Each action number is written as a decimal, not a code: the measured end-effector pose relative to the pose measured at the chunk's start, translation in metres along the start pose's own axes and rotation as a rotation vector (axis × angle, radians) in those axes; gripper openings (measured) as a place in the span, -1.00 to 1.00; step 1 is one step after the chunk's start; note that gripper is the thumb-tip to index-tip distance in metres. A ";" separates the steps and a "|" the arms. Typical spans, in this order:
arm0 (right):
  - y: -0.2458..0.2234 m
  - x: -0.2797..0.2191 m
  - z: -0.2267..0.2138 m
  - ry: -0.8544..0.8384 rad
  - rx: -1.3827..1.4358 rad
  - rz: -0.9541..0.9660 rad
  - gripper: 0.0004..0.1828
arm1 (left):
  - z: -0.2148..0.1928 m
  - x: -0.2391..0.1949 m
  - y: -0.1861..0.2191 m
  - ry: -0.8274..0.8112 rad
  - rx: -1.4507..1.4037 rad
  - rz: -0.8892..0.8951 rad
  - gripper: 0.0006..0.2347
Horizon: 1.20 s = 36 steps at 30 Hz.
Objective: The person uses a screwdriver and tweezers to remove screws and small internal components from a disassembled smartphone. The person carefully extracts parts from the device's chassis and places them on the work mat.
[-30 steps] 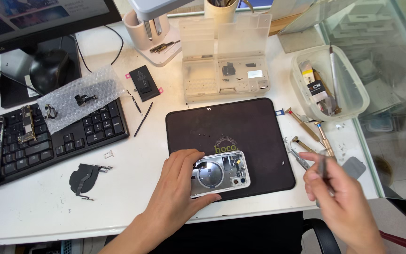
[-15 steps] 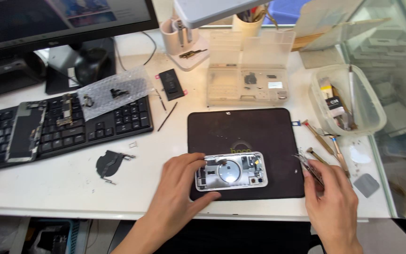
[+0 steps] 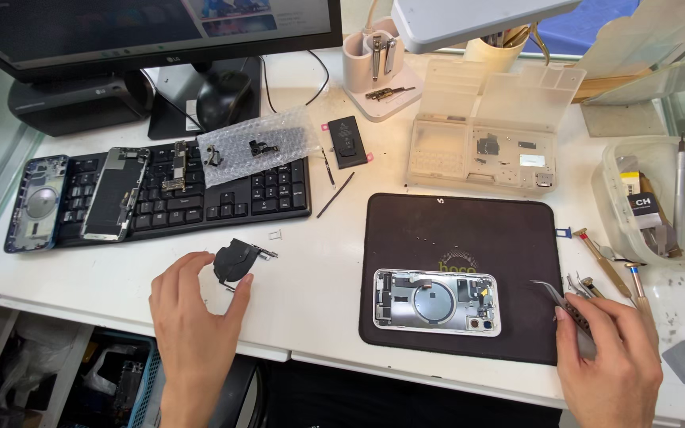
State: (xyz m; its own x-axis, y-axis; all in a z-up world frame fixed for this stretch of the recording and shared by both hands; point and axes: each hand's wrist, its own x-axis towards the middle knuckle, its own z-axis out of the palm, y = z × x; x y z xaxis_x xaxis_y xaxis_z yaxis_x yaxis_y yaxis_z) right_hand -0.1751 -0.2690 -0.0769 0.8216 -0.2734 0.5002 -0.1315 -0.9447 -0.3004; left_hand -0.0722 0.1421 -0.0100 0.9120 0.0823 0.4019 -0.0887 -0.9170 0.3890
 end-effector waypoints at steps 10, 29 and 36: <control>-0.003 -0.001 0.001 0.005 -0.027 0.039 -0.76 | 0.021 0.015 0.044 -0.184 -0.170 0.467 -0.67; 0.033 -0.016 0.014 -0.197 -0.130 0.087 -0.65 | 0.113 0.088 0.120 -0.592 -0.440 0.727 -0.85; 0.049 -0.021 0.020 -0.282 -0.171 0.092 -0.69 | 0.115 0.087 0.121 -0.553 -0.459 0.731 -0.89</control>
State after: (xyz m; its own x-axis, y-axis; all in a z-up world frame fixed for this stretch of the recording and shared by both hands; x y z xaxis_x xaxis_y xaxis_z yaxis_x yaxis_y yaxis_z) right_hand -0.1879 -0.3058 -0.1187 0.9199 -0.3203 0.2262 -0.2834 -0.9418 -0.1810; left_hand 0.0427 -0.0068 -0.0234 0.6197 -0.7352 0.2746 -0.7359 -0.4227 0.5289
